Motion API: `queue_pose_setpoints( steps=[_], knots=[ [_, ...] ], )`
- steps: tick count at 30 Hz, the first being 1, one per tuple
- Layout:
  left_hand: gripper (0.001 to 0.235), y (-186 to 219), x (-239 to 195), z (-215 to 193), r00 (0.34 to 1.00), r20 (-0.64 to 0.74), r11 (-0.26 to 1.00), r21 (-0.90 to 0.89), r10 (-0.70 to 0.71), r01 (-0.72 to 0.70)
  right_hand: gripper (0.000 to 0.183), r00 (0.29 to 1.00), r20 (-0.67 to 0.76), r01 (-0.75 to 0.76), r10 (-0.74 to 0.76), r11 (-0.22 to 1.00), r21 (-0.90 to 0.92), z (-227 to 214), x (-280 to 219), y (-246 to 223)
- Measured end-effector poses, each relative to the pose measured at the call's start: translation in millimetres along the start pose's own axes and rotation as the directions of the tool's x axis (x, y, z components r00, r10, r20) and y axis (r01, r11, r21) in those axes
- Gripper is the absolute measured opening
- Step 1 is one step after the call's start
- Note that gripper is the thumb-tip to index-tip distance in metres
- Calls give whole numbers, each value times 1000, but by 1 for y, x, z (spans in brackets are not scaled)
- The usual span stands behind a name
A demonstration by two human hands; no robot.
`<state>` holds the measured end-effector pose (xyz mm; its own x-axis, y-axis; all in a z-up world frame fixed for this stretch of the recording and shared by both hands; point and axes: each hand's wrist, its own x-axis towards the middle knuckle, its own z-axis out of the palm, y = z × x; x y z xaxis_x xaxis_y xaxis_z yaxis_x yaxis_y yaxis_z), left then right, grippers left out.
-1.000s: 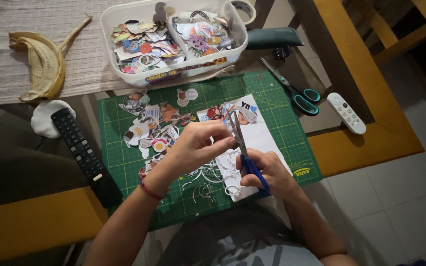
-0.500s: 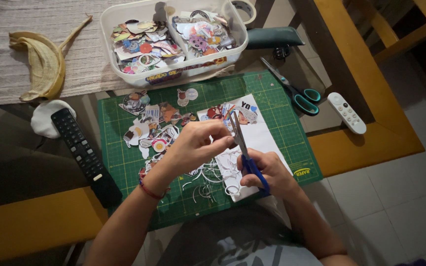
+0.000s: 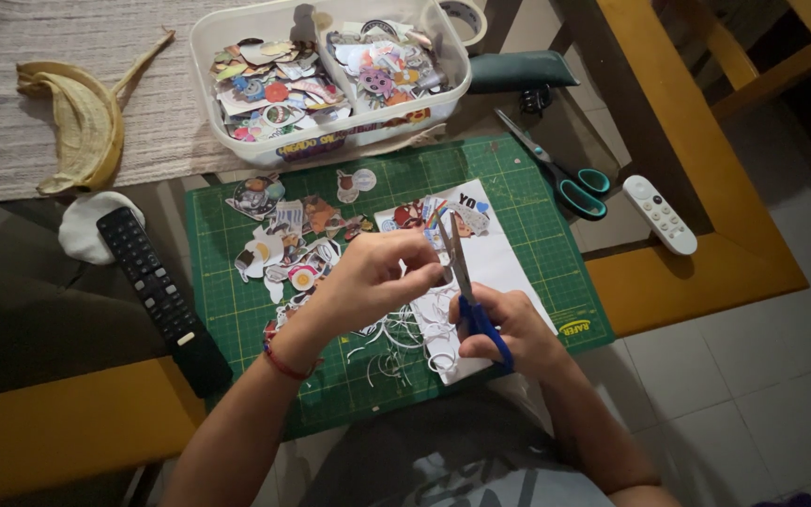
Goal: Cutting out individual stickers from a printed sheet using scissors on a cutting mat.
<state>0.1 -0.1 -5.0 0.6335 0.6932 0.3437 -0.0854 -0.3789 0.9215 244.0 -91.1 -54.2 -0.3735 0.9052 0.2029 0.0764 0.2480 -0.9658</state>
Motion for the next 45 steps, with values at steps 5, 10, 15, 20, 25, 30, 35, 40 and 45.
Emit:
queue_pose_setpoints(
  steps=[5, 10, 15, 20, 25, 30, 35, 40, 45],
  knots=[
    [15, -2, 0, 0, 1000, 11, 1000, -13, 20, -20, 44, 1000, -9, 17, -16, 999, 28, 6, 4, -4],
    [16, -2, 0, 0, 1000, 19, 1000, -10, 21, -21, 48, 1000, -1, 6, -6, 1000, 17, 3, 1, 0],
    [17, -6, 1, 0, 999, 23, 1000, -3, 31, -31, 44, 1000, 6, -4, 4, 999, -32, 2, 2, -2],
    [18, -5, 0, -3, 999, 37, 999, 0, 34, -34, 40, 1000, 3, -7, 8, 1000, -20, 2, 2, -5],
    [18, 0, 0, -5, 997, 61, 999, -25, 47, -46, 40, 999, 16, -41, 42, 999, -14, -2, 0, -9],
    [21, 3, 0, -9, 999, -48, 995, -103, 14, -19, 57, 987, 128, 51, -95, 951, 305, -2, -4, -7],
    [22, -17, 3, -11, 984, -171, 998, -31, -58, 53, 72, 968, 219, 43, -126, 937, 346, -10, -7, -9],
    [18, -49, 10, -6, 970, -235, 960, 254, -60, 121, 74, 955, 287, -23, -81, 940, 341, -17, -12, -12],
    [9, -81, 16, 4, 979, -201, 823, 562, 34, 87, 68, 940, 338, -38, -49, 968, 247, -26, -13, -19]
  ],
)
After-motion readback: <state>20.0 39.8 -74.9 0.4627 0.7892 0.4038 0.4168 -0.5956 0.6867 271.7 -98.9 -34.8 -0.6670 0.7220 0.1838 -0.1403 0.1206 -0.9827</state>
